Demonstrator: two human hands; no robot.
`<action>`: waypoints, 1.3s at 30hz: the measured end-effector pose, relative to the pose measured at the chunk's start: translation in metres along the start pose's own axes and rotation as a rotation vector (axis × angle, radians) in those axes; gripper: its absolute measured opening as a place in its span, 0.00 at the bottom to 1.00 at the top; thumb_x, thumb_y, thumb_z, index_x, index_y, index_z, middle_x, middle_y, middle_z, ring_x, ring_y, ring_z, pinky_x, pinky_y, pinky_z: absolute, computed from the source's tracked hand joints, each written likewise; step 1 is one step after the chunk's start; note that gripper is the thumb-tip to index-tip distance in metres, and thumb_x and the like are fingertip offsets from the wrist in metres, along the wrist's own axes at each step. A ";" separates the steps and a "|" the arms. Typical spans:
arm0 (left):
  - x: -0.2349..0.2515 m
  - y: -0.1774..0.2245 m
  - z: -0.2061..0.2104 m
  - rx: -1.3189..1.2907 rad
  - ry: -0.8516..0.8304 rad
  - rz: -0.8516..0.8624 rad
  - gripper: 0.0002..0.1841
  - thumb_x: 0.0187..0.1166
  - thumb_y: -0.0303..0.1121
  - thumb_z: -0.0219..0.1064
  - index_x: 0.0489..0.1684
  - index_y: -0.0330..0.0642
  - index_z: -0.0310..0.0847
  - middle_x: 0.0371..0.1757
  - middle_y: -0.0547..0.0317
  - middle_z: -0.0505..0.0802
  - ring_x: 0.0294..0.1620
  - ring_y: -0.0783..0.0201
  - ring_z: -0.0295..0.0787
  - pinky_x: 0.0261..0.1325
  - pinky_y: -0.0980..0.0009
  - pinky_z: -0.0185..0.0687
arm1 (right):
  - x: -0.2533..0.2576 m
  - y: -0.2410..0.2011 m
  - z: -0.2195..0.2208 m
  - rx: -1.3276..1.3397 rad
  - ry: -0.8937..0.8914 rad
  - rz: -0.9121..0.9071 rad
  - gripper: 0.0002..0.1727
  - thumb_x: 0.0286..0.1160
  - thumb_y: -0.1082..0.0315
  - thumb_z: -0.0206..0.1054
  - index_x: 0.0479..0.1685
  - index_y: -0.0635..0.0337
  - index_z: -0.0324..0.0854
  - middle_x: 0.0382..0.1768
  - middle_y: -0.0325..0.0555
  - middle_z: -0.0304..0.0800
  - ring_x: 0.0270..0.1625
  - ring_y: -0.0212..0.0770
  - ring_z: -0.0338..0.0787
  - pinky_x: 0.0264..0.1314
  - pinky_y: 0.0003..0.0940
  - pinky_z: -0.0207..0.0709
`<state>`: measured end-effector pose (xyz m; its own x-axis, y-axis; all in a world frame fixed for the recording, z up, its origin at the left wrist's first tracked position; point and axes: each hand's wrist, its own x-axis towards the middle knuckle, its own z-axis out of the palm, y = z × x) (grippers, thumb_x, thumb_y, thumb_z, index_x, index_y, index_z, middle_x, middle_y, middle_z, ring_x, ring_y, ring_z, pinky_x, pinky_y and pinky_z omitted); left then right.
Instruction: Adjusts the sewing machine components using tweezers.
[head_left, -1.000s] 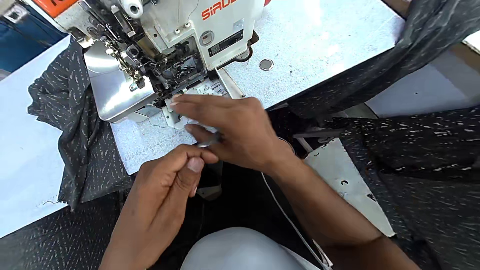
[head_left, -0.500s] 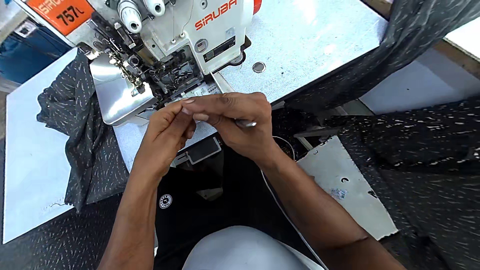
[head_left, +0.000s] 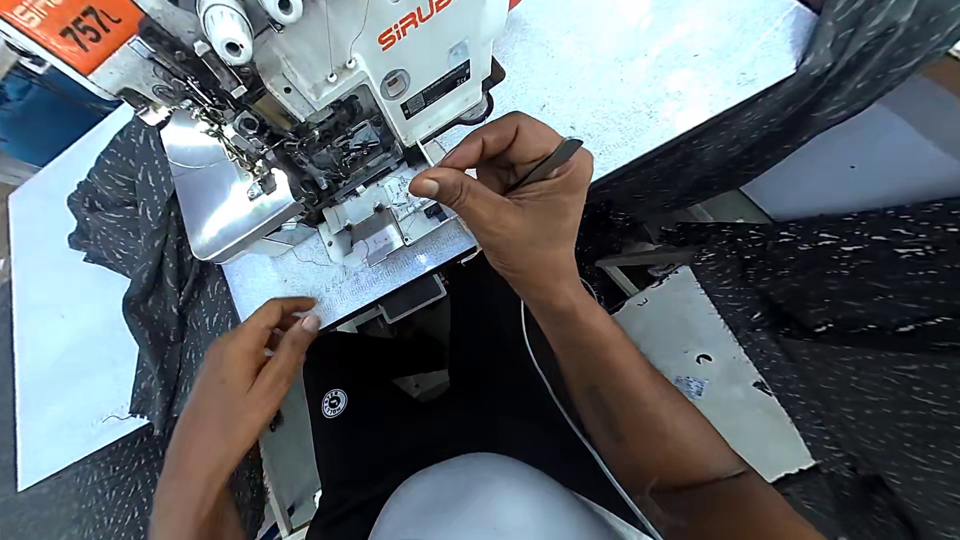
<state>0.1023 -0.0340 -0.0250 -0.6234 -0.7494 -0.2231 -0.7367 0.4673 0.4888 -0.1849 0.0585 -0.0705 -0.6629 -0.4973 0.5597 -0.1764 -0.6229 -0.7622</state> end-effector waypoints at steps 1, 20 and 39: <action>-0.009 -0.010 -0.006 0.078 0.024 -0.030 0.25 0.85 0.61 0.54 0.63 0.56 0.86 0.37 0.68 0.94 0.30 0.67 0.92 0.30 0.62 0.92 | 0.000 0.001 -0.002 -0.067 -0.006 -0.031 0.12 0.59 0.77 0.85 0.33 0.68 0.85 0.27 0.41 0.90 0.23 0.23 0.77 0.25 0.18 0.69; 0.054 0.115 0.020 -0.216 0.173 0.461 0.16 0.80 0.39 0.73 0.62 0.45 0.90 0.21 0.76 0.82 0.13 0.81 0.61 0.14 0.83 0.53 | -0.018 0.002 0.003 -0.731 -0.196 -0.399 0.09 0.78 0.67 0.72 0.30 0.61 0.88 0.27 0.49 0.91 0.25 0.41 0.87 0.21 0.34 0.68; 0.070 0.089 0.042 -0.330 0.549 0.479 0.06 0.86 0.30 0.66 0.44 0.36 0.87 0.28 0.71 0.85 0.21 0.83 0.72 0.22 0.87 0.67 | 0.007 0.007 0.005 -1.078 -0.328 -0.407 0.09 0.86 0.66 0.64 0.40 0.58 0.87 0.27 0.49 0.85 0.19 0.48 0.82 0.16 0.38 0.64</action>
<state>-0.0181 -0.0247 -0.0329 -0.5712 -0.6662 0.4795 -0.2522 0.6983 0.6699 -0.1874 0.0479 -0.0701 -0.2271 -0.6092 0.7598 -0.9530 -0.0218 -0.3023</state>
